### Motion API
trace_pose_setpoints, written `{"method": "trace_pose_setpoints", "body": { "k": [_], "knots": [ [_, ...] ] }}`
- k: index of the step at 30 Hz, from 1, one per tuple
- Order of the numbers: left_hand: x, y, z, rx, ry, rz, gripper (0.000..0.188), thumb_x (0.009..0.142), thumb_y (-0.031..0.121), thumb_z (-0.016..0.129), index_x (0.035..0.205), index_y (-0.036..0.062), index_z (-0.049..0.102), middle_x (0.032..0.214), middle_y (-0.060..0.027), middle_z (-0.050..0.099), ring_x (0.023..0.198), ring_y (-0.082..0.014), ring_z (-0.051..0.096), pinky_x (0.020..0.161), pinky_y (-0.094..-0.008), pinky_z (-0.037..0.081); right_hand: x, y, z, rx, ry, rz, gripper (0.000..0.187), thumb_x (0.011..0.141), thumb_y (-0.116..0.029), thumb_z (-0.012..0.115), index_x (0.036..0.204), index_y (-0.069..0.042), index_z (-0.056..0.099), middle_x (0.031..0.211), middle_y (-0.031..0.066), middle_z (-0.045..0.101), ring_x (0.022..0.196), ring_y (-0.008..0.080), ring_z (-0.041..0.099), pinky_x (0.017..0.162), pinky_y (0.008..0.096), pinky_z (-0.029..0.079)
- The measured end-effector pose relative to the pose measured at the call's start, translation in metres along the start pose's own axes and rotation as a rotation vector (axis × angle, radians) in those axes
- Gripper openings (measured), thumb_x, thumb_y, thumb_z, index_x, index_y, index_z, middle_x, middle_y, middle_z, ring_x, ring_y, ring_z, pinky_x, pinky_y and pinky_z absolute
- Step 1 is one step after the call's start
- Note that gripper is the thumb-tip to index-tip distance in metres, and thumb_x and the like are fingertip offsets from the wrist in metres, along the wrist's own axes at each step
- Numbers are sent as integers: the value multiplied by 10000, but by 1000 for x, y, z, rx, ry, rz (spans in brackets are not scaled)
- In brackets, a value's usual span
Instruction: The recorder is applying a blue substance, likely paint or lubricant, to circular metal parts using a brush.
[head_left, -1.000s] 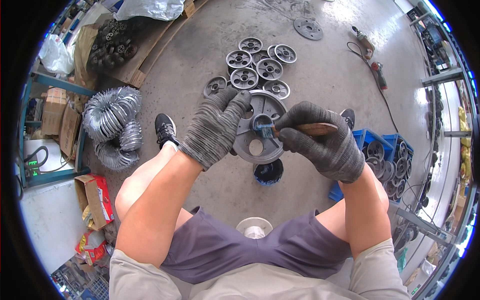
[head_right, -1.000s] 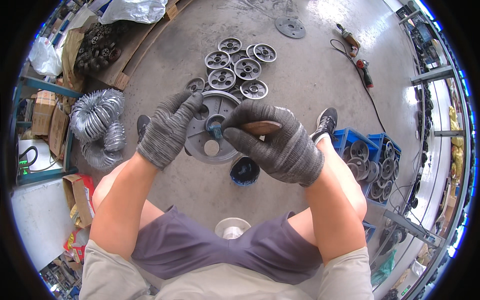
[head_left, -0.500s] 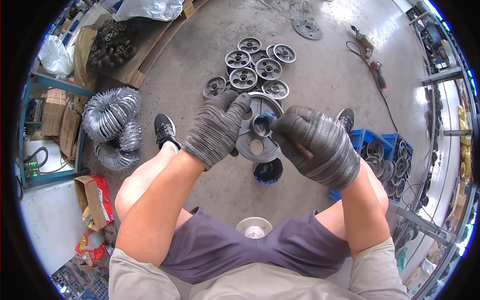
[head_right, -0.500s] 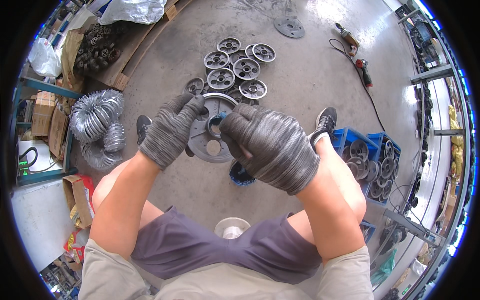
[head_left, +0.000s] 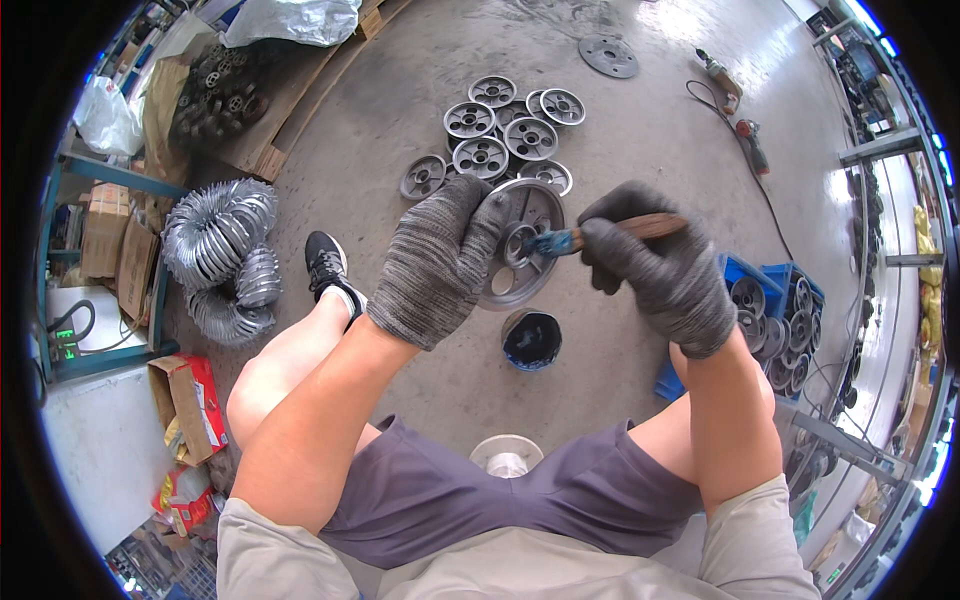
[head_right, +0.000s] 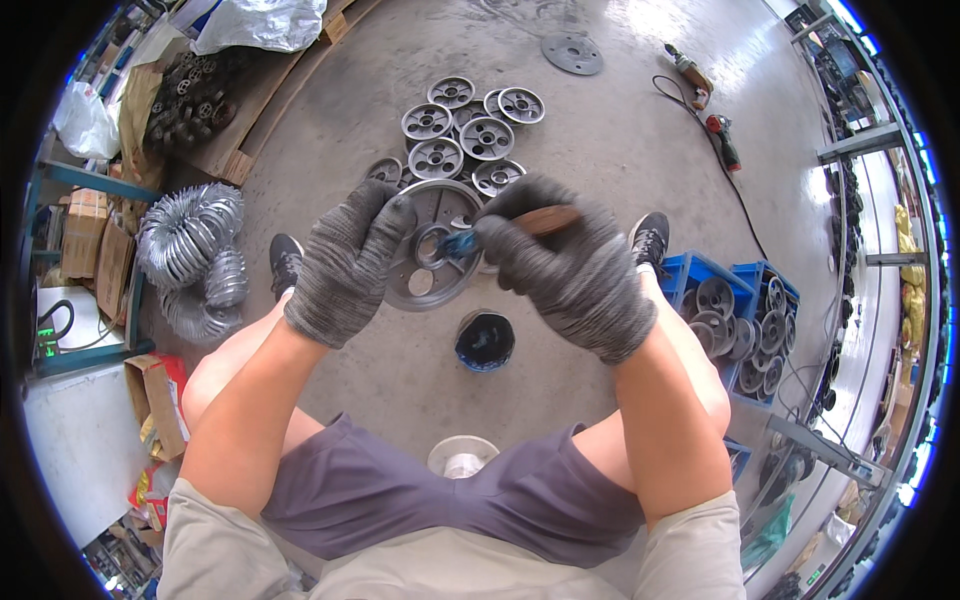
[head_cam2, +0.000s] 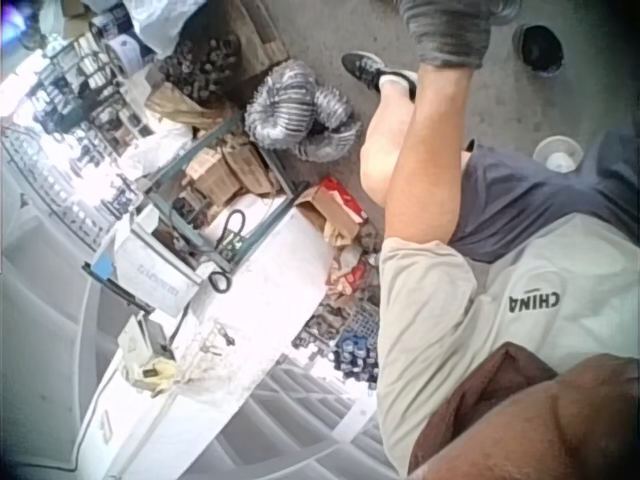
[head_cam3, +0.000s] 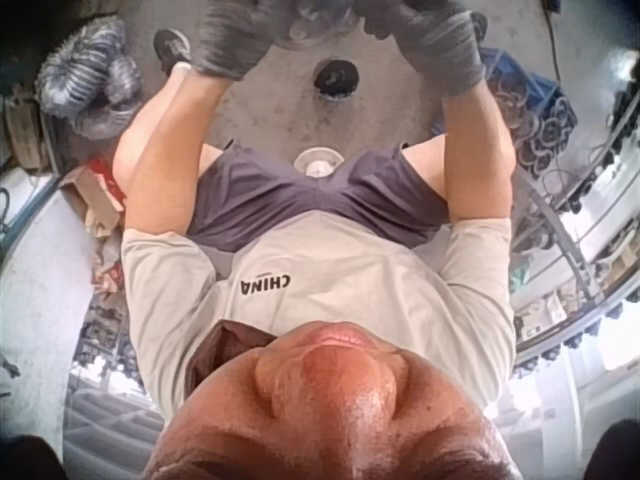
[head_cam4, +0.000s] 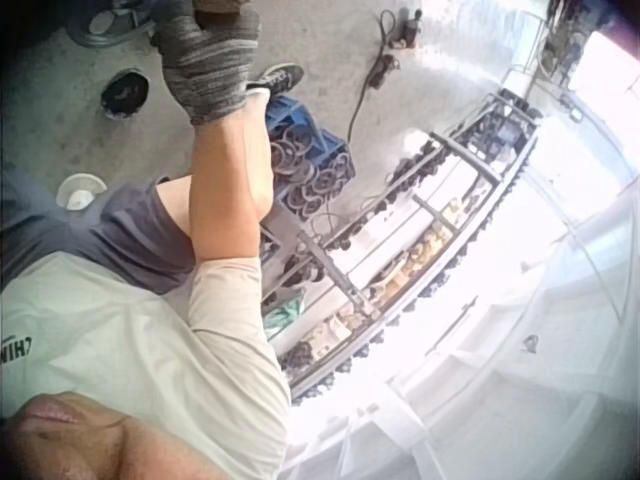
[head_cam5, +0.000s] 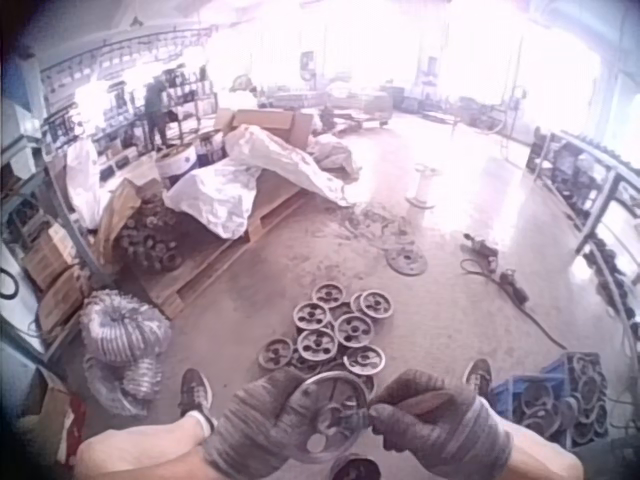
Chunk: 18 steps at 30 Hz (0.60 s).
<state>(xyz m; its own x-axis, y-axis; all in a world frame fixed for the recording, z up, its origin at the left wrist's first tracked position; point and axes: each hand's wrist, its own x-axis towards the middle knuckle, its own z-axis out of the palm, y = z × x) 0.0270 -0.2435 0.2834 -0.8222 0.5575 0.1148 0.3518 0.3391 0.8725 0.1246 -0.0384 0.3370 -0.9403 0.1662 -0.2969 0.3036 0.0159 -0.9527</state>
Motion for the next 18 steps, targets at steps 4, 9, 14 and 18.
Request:
{"method": "trace_pose_setpoints", "body": {
  "k": [4,9,14,18],
  "knots": [
    [-2,5,-1,-10,-19,32,217,995,197,580,1011,-14,630,862,-228,653,809,-402,654,698,-448,509,0,12,12,-148,-109,-8,177,907,-147,723,1020,-20,677,815,44,675,716,116,655,659,267,539],
    [-5,-7,4,46,-80,-126,279,1035,252,569,1120,-4,640,897,-113,702,834,-151,634,765,-309,518,-5,4,4,-578,-129,-285,172,889,-133,702,1006,-12,666,779,166,696,700,230,693,667,341,552],
    [8,-15,0,-124,-72,-355,318,1033,276,582,1143,-5,680,945,-54,719,864,-112,627,792,-270,514,-12,-15,-14,-536,65,-410,145,886,-107,706,985,-10,666,762,171,683,674,261,690,647,344,550],
    [7,-16,2,-213,-80,-427,330,1027,289,589,1128,-9,686,956,-65,721,883,-120,633,809,-273,521,-12,-9,-10,-353,36,-342,132,875,-93,725,976,-26,673,773,187,671,681,321,678,638,365,546]
  ]
}}
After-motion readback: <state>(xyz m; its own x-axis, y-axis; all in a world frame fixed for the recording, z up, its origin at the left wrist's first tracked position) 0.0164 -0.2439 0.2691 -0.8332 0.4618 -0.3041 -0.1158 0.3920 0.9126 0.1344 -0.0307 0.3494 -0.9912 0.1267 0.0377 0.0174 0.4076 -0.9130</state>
